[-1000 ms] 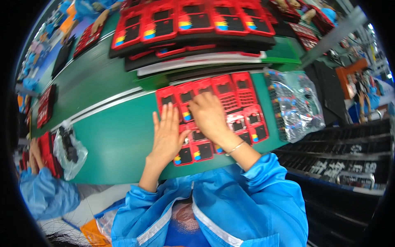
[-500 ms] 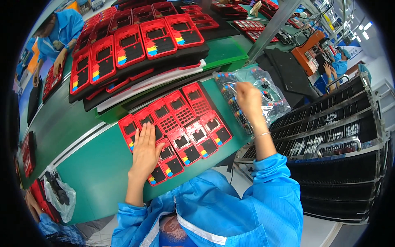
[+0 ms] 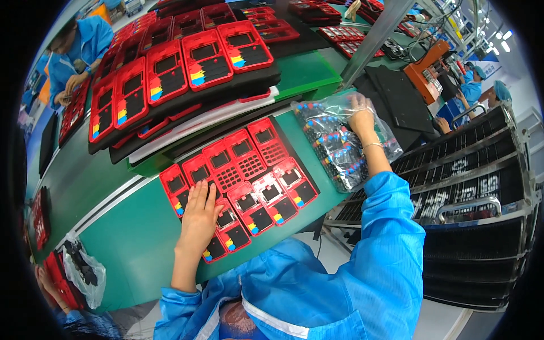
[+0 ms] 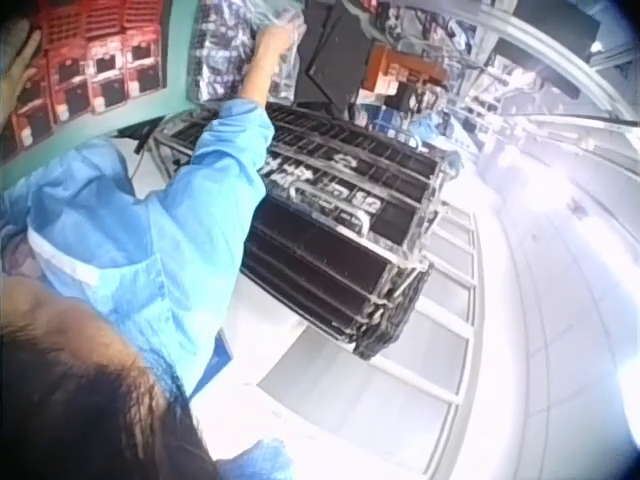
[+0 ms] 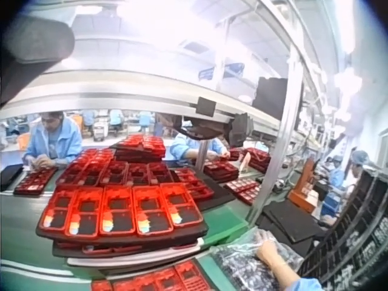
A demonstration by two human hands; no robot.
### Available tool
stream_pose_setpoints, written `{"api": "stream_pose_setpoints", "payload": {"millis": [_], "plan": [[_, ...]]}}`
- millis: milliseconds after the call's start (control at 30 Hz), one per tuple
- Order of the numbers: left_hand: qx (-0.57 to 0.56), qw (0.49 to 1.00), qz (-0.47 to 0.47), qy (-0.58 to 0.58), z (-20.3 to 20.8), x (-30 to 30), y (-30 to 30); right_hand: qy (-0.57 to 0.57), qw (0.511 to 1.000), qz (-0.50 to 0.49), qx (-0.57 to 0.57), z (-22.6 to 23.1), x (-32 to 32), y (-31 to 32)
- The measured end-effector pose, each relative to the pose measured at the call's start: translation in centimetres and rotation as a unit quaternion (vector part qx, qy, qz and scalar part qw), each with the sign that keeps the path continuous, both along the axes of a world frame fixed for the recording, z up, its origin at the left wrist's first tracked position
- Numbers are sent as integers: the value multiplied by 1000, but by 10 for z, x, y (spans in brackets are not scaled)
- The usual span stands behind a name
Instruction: The person assembles keypads and buttons into device housings by hand, taking components from trays and plastic bags and inserting them into the housings.
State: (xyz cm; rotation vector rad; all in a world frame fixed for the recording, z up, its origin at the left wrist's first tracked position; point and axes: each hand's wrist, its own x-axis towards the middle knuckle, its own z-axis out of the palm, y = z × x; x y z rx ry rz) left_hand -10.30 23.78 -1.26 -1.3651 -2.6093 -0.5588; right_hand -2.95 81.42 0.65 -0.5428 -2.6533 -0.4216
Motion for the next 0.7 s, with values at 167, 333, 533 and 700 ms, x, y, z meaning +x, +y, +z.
{"api": "stream_pose_setpoints", "payload": {"millis": [167, 333, 533, 700], "plan": [[-9, 1000, -1, 8, 5, 2, 14, -5, 992, -34, 119, -12, 4, 44], [10, 1000, 12, 1, 2, 8, 11, -47, 978, -1, 205, -13, 5, 44], [-4, 998, 7, -59, 5, 12, 4, -14, 984, 68, 165, 0, 8, 31], [-2, 999, 48, -7, 7, 9, 6, 72, 981, 148, -100, 19, 17, -5]]}}
